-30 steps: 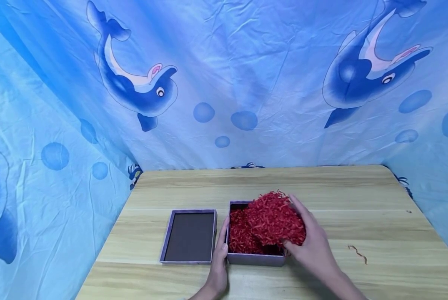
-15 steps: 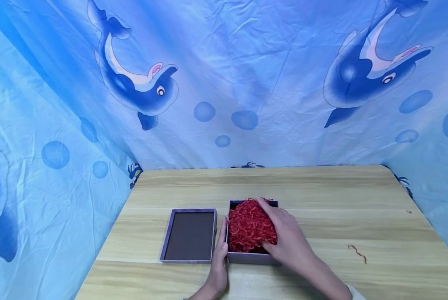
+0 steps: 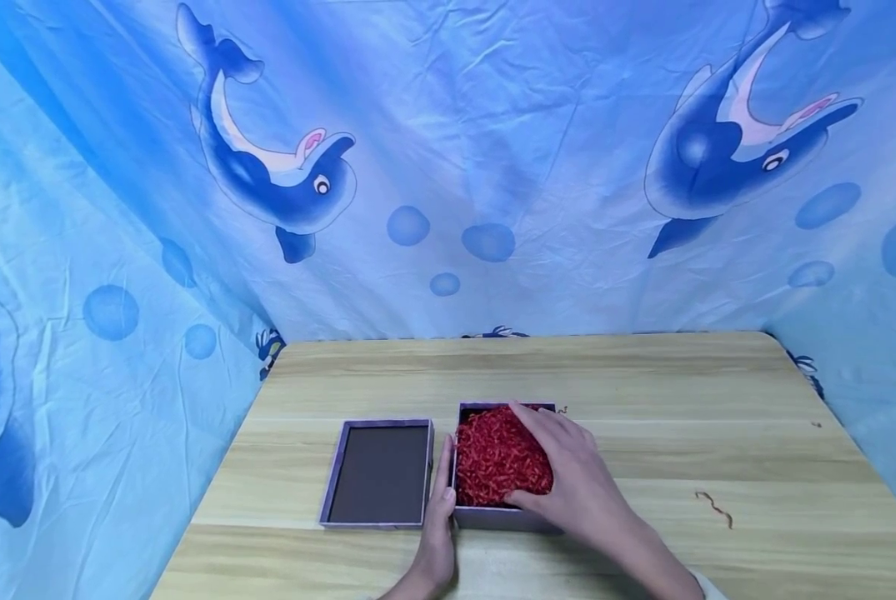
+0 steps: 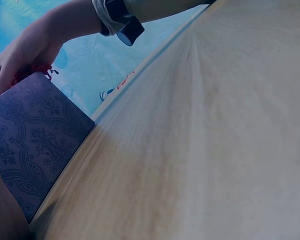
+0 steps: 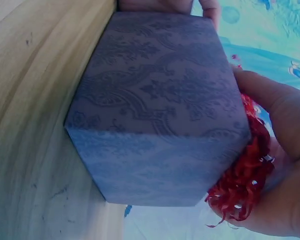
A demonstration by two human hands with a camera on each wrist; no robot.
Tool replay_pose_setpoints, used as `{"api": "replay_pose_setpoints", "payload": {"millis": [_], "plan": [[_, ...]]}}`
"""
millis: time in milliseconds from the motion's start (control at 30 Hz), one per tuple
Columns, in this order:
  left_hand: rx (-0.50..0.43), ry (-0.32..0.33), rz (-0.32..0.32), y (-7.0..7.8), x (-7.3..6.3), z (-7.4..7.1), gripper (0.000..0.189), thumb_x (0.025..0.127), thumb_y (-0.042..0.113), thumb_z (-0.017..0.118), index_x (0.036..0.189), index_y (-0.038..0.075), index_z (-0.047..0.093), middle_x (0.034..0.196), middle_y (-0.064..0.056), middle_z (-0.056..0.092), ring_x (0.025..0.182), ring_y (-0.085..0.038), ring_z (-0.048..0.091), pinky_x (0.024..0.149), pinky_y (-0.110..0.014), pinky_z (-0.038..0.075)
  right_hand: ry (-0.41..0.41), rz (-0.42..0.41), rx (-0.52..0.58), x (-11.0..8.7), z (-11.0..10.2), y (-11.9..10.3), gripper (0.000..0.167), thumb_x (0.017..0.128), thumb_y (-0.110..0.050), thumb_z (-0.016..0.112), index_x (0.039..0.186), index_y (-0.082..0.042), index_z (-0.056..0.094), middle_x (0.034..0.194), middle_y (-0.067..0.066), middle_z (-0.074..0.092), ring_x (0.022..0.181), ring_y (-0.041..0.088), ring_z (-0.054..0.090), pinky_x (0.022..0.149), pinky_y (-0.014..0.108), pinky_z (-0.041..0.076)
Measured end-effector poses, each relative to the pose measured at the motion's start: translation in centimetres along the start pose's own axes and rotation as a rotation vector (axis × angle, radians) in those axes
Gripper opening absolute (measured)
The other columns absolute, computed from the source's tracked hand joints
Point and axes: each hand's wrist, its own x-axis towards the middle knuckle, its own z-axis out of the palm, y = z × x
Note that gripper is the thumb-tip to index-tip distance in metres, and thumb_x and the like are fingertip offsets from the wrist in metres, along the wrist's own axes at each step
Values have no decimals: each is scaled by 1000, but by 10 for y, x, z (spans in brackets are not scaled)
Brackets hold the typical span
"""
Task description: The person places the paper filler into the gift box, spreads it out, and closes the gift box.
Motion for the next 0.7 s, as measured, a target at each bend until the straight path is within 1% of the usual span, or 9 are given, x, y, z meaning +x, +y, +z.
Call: {"api": "replay_pose_setpoints", "payload": {"millis": [67, 133, 233, 300, 367, 467, 567, 600, 700], "plan": [[0, -2, -8, 0, 0, 0, 68, 116, 20, 21, 179, 12, -4, 187, -11, 0, 168, -4, 3, 128, -16, 3, 32, 17, 43, -2, -4, -1, 118, 71, -37, 106, 171, -23, 45, 159, 19, 61, 143, 50, 55, 112, 82, 40], [-1, -5, -13, 1, 0, 0, 68, 116, 20, 21, 179, 11, -4, 187, -10, -1, 168, -4, 2, 128, -17, 3, 79, 42, 87, -4, -7, -4, 112, 77, -36, 103, 172, -26, 44, 161, 14, 60, 145, 45, 53, 111, 80, 42], [-3, -10, -20, 0, 0, -1, 68, 116, 19, 21, 179, 10, -5, 187, -10, -1, 168, -3, 2, 128, -16, 3, 162, 103, 216, -9, -11, -11, 105, 87, -21, 97, 174, -30, 38, 163, 7, 59, 145, 29, 55, 119, 51, 48], [-5, -12, -21, -1, 0, -1, 69, 116, 19, 21, 179, 11, -5, 187, -11, -1, 168, -2, 2, 128, -15, 4, 196, 135, 342, -11, -12, -17, 100, 94, -9, 88, 175, -31, 34, 163, 6, 59, 143, 17, 56, 116, 29, 49], [-12, -16, -20, -2, 1, -1, 69, 115, 18, 21, 179, 12, -5, 187, -12, -2, 167, 0, 2, 128, -15, 4, 203, 155, 488, -13, -12, -22, 94, 100, -1, 77, 176, -29, 31, 162, 12, 58, 141, 8, 56, 111, 13, 44], [-27, -20, -18, -3, 1, -1, 69, 115, 18, 21, 179, 14, -6, 187, -13, -3, 167, 1, 2, 128, -14, 5, 150, 191, 660, -14, -11, -30, 82, 108, 2, 62, 178, -24, 26, 162, 22, 54, 144, 5, 53, 110, 12, 45], [-40, -23, -15, -3, 1, -1, 69, 115, 18, 21, 179, 14, -6, 187, -14, -4, 167, 2, 3, 128, -14, 6, 68, 258, 722, -11, -8, -36, 74, 114, -7, 54, 179, -21, 21, 164, 24, 50, 149, 19, 52, 109, 14, 46], [-42, -23, -13, -3, 1, -1, 69, 115, 17, 21, 179, 14, -6, 186, -14, -4, 167, 2, 3, 128, -14, 6, 39, 280, 722, -9, -7, -37, 72, 116, -10, 53, 179, -21, 19, 165, 23, 50, 150, 26, 52, 111, 17, 47], [-48, -21, -5, -3, 1, -1, 70, 115, 17, 22, 179, 15, -5, 186, -14, -3, 167, 1, 4, 128, -14, 7, -36, 311, 715, -2, -3, -41, 71, 117, -18, 50, 180, -20, 15, 166, 26, 49, 152, 48, 48, 119, 44, 49]]}}
